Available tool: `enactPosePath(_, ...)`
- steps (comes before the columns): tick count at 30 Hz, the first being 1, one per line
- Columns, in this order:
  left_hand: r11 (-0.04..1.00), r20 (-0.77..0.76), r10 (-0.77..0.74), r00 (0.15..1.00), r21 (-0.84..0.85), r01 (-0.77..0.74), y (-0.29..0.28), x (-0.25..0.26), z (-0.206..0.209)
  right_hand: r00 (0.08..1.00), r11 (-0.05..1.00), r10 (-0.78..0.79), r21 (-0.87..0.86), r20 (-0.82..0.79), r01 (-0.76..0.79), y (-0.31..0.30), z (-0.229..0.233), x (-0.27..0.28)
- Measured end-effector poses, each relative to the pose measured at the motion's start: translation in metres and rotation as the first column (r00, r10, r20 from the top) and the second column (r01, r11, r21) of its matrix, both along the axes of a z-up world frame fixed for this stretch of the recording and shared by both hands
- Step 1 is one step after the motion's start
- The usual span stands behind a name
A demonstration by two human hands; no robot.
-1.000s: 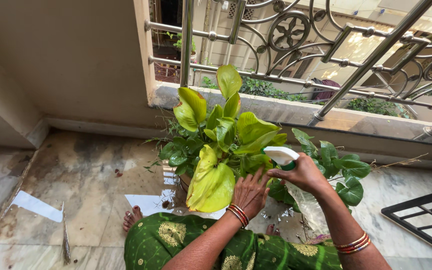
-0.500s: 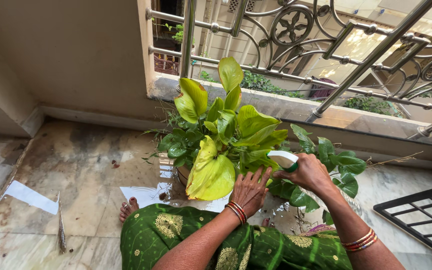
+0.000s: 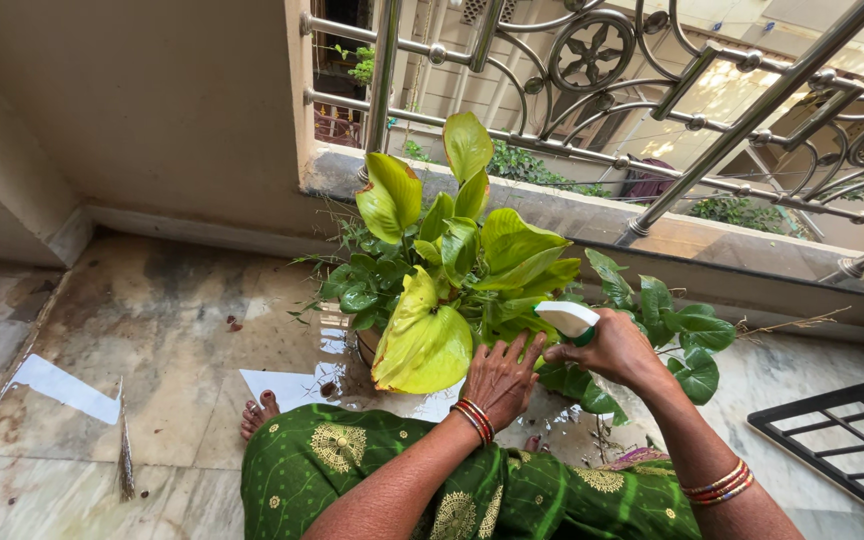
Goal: The person sits on a balcony and sprays water from a clear plastic bottle onto the leaves of two potted plants. They use their left hand to lift and turn the leaves while spraying with their right hand to ensure coverage.
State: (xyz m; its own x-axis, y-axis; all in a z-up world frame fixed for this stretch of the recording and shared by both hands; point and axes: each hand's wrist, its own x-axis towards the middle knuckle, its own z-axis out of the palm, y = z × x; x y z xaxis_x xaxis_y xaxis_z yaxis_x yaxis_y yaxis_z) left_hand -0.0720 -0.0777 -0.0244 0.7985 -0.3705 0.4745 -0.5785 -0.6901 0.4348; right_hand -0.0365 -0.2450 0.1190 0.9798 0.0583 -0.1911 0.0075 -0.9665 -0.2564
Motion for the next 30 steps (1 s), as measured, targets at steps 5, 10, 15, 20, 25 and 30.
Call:
enactPosePath(5,0.999,0.001,0.006,1.000,-0.034,-0.006,0.009,0.002,0.004,0.991,0.874,-0.072,0.471,-0.117,0.119,-0.002,0.006,-0.008)
enactPosePath(10,0.999,0.024,-0.005,1.000,-0.037,0.006,0.014,0.002,0.002,0.950,0.792,-0.211,0.530,-0.230,0.304,-0.028,0.025,-0.030)
enactPosePath(15,0.999,0.050,-0.014,0.999,-0.028,0.016,0.022,-0.006,-0.004,0.952,0.756,-0.213,0.580,-0.220,0.304,-0.041,0.021,-0.066)
enactPosePath(20,1.000,0.059,-0.029,0.998,0.000,0.029,0.026,-0.013,-0.008,0.977,0.691,0.149,0.722,-0.155,0.009,-0.048,0.014,-0.077)
enactPosePath(25,0.998,0.035,-0.037,0.999,-0.052,0.039,0.027,-0.011,-0.008,0.899,0.670,0.390,0.731,-0.200,-0.128,-0.054,0.007,-0.076)
enactPosePath(30,0.999,0.027,-0.031,0.999,-0.042,0.032,0.027,-0.012,-0.009,0.849,0.597,0.456,0.800,-0.266,-0.069,-0.053,0.009,-0.077)
